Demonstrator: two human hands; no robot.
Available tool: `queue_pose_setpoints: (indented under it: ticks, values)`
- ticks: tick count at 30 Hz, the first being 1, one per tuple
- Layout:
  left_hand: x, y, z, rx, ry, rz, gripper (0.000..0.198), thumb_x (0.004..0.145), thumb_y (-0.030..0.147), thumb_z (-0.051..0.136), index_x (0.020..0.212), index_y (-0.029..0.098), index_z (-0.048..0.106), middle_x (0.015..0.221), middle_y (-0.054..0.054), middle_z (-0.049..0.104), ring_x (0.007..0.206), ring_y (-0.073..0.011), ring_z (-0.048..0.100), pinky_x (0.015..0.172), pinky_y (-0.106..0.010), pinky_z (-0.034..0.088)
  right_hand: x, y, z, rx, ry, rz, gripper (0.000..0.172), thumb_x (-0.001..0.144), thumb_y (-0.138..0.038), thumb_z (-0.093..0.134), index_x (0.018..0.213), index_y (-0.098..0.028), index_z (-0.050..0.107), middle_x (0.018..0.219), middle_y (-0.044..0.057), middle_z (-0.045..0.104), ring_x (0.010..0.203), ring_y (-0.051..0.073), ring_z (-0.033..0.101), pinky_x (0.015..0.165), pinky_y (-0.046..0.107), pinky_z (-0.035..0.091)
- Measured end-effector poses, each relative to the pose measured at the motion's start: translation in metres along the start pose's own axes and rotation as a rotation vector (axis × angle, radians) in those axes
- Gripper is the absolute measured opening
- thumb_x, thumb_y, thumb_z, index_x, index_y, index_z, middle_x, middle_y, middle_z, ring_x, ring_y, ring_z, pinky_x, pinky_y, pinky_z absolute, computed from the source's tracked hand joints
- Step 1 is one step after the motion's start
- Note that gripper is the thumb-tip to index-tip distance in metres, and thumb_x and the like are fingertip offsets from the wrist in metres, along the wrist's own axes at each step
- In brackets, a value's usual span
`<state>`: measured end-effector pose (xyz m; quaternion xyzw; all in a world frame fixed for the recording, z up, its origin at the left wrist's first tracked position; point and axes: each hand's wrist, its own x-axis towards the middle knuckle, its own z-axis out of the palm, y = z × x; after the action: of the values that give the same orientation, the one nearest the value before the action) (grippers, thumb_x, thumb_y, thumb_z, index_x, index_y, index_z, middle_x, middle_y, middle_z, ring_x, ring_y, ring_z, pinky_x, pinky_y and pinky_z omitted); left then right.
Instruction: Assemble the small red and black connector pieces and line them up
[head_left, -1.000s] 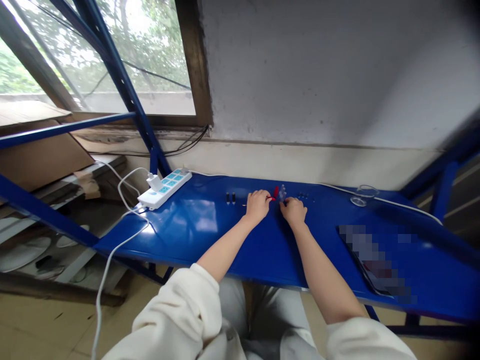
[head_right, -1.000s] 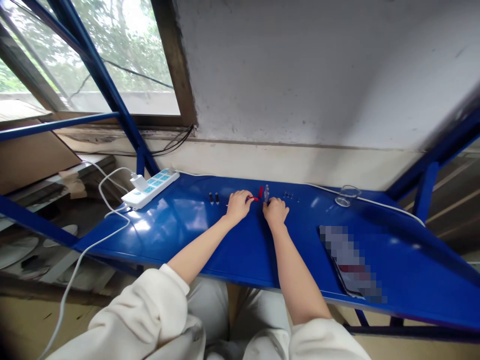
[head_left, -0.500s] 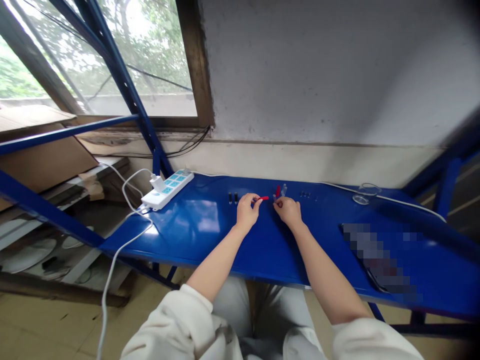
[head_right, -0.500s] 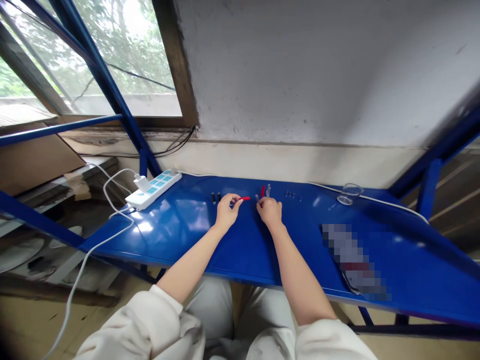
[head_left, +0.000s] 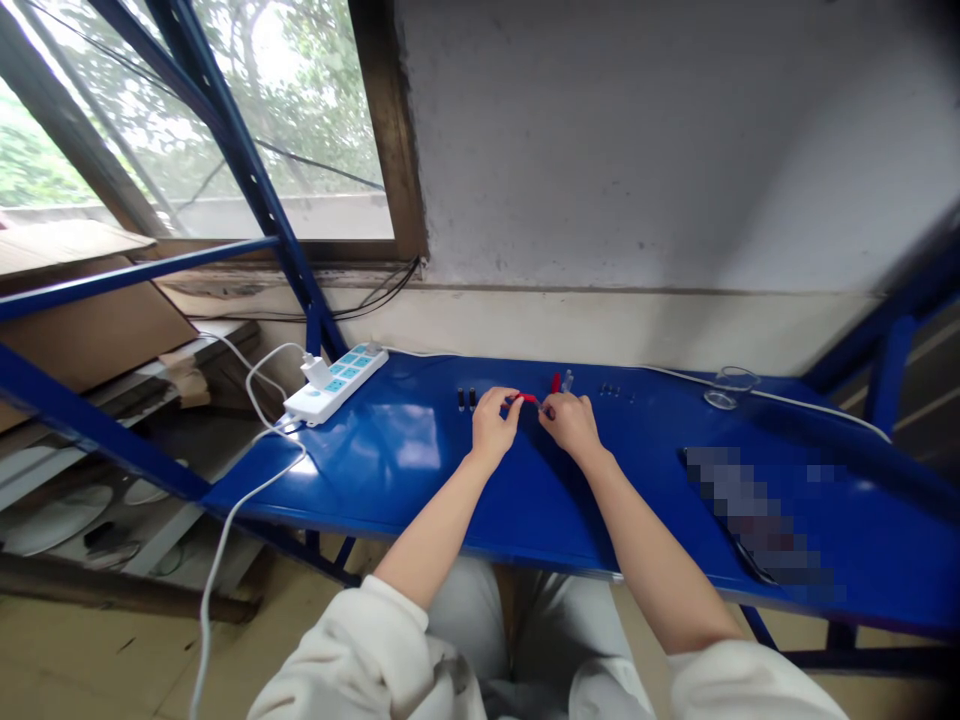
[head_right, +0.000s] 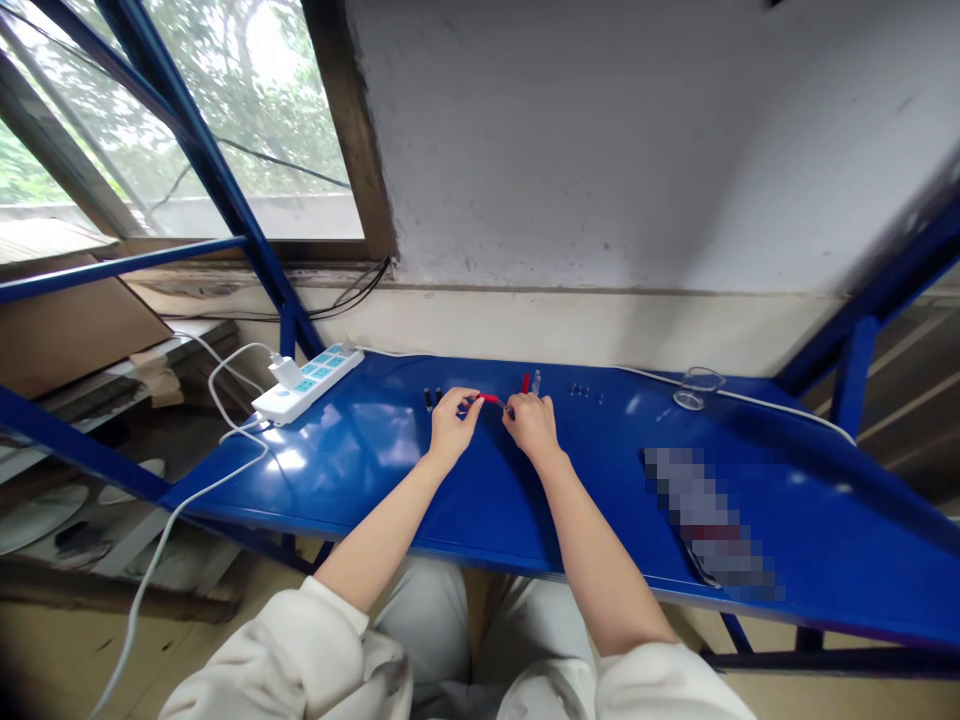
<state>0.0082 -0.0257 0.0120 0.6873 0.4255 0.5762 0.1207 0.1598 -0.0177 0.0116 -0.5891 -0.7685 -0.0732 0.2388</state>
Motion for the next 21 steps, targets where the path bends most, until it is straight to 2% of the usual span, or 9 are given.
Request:
queue_pose_setpoints:
  ticks: [3,6,9,12,16,21]
  values:
    - [-0.0012,0.0018,-0.0008,-0.007,-0.037,0.05,0.022,0.083,0.026,0.046,0.096,0.018,0.061,0.091,-0.006,0.061,0.081,-0.0137,0.056,0.077,-0.029,0.046,0.0,-0.0002,0.0007,-0.017,0.016,-0.01,0.013,0.075,-0.02,0.045,0.068,-0.016,0.055,0.07,0.004,0.06,0.069,0.016,0.05,0.063,0.028,0.021]
    - [-0.0045,0.001,0.0002,0.031,-0.178,0.076,0.028,0.083,0.025,0.044,0.107,0.02,0.058,0.093,-0.005,0.062,0.087,-0.0149,0.056,0.081,-0.031,0.046,0.0,-0.0003,0.0017,-0.012,0.044,-0.003,0.013,0.076,-0.021,0.045,0.067,-0.016,0.054,0.069,0.004,0.06,0.069,0.016,0.05,0.062,0.028,0.021]
    - [-0.0075,-0.0018,0.0025,0.06,-0.311,0.064,0.034,0.083,0.024,0.044,0.115,0.023,0.053,0.089,-0.003,0.064,0.085,-0.0148,0.056,0.078,-0.03,0.047,0.0,0.0003,0.0021,0.001,0.058,0.022,0.015,0.076,-0.023,0.046,0.066,-0.016,0.054,0.068,0.004,0.059,0.069,0.016,0.05,0.062,0.028,0.021]
    - [-0.0074,-0.0036,0.0041,0.059,-0.292,0.032,0.032,0.082,0.023,0.045,0.113,0.023,0.055,0.09,-0.003,0.064,0.083,-0.0143,0.057,0.077,-0.029,0.047,0.0,0.0006,0.002,0.038,0.054,0.025,0.015,0.077,-0.024,0.045,0.068,-0.017,0.055,0.067,0.003,0.058,0.068,0.016,0.05,0.061,0.027,0.022]
    - [-0.0045,-0.0036,0.0045,0.036,-0.219,-0.055,0.019,0.081,0.026,0.048,0.093,0.02,0.061,0.084,-0.003,0.063,0.072,-0.012,0.056,0.071,-0.026,0.047,0.0005,-0.0013,0.0029,0.077,0.052,-0.023,0.014,0.077,-0.024,0.046,0.074,-0.017,0.057,0.068,0.002,0.058,0.068,0.015,0.05,0.061,0.027,0.022]
    - [-0.0037,-0.005,0.0055,0.009,-0.257,-0.125,0.013,0.078,0.027,0.051,0.085,0.019,0.059,0.077,-0.001,0.062,0.063,-0.0096,0.054,0.063,-0.023,0.045,0.0004,-0.0029,0.0047,0.082,0.028,-0.04,0.014,0.077,-0.023,0.045,0.074,-0.018,0.058,0.069,0.002,0.057,0.068,0.015,0.05,0.063,0.028,0.025]
